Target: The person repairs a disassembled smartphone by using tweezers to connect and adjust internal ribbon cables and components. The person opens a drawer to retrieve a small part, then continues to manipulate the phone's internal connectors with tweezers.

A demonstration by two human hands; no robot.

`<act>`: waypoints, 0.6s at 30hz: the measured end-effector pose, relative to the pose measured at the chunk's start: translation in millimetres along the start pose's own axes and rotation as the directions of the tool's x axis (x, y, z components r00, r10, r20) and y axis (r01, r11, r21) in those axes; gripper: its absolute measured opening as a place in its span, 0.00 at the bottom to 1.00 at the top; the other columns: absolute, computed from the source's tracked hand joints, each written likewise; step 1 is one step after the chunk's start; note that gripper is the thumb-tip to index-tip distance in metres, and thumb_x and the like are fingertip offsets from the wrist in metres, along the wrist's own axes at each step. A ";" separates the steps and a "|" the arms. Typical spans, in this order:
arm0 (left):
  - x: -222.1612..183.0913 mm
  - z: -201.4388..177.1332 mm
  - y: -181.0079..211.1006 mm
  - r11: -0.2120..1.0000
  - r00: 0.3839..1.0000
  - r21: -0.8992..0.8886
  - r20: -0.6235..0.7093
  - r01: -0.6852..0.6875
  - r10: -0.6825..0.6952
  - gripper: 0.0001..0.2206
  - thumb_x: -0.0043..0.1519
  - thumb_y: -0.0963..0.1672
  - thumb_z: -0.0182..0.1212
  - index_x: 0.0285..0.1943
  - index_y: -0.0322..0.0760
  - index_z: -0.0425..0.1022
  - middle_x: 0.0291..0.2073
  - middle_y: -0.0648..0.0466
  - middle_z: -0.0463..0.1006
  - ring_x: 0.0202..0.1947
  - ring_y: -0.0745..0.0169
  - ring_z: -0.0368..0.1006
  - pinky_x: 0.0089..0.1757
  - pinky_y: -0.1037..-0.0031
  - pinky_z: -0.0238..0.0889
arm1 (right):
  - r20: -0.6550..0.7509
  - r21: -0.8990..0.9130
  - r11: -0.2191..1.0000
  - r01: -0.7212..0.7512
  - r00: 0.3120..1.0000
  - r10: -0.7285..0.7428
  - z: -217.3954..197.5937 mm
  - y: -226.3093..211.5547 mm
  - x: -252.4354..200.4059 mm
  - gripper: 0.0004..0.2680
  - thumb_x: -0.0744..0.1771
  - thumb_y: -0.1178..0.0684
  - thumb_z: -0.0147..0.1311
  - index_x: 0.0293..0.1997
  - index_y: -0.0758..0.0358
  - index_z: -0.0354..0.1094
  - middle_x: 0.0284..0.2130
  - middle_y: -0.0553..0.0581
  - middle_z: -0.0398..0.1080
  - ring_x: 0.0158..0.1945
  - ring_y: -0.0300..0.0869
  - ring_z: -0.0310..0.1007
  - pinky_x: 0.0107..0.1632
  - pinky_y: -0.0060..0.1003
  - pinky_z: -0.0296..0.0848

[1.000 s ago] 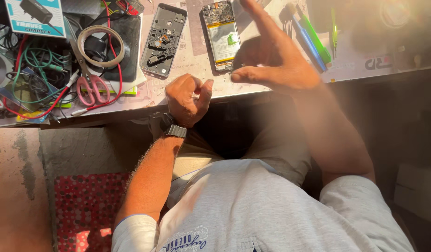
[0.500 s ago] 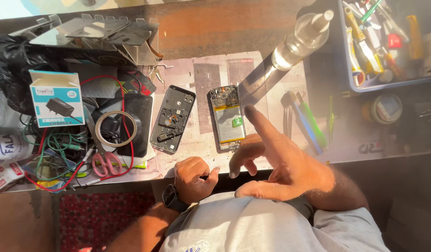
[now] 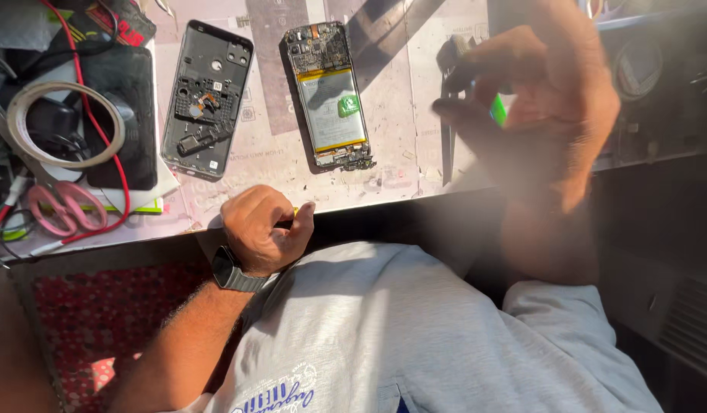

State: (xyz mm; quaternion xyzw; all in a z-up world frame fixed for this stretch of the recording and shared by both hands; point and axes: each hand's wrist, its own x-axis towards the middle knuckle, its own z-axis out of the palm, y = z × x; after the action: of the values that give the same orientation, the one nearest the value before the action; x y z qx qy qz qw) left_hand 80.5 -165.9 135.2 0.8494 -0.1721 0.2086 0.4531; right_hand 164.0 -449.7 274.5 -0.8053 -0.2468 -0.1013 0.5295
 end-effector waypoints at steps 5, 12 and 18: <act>2.1 3.6 4.3 0.999 0.999 0.029 -0.032 -0.026 0.027 0.16 0.58 0.41 0.71 0.25 0.36 0.63 0.19 0.51 0.67 0.20 0.50 0.65 0.26 0.63 0.56 | 0.059 -0.547 0.833 0.081 0.997 -0.058 -27.0 25.8 -49.2 0.17 0.68 0.64 0.69 0.62 0.69 0.67 0.39 0.59 0.76 0.32 0.40 0.72 0.36 0.34 0.70; -0.8 10.7 1.6 1.000 0.993 -0.008 -0.115 0.021 -0.022 0.15 0.62 0.41 0.71 0.28 0.36 0.67 0.22 0.55 0.70 0.22 0.63 0.69 0.26 0.70 0.60 | 0.085 -0.626 0.777 0.065 0.996 -0.014 8.0 41.8 -70.3 0.11 0.67 0.61 0.63 0.55 0.66 0.72 0.44 0.59 0.75 0.40 0.48 0.75 0.43 0.42 0.73; 0.7 9.3 -0.9 0.996 0.993 0.011 -0.080 0.090 -0.088 0.10 0.62 0.39 0.70 0.43 0.34 0.69 0.35 0.53 0.75 0.27 0.64 0.68 0.31 0.72 0.62 | 0.202 -0.595 0.802 0.057 0.976 0.081 38.8 60.0 -57.2 0.07 0.69 0.59 0.61 0.53 0.64 0.76 0.40 0.61 0.75 0.41 0.55 0.75 0.43 0.48 0.71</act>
State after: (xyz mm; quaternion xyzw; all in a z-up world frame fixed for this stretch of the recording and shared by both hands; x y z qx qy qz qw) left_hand 83.4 -173.3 130.2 0.8504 -0.1143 0.2232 0.4625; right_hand 141.4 -450.3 185.8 -0.9385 -0.2536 -0.0819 0.2197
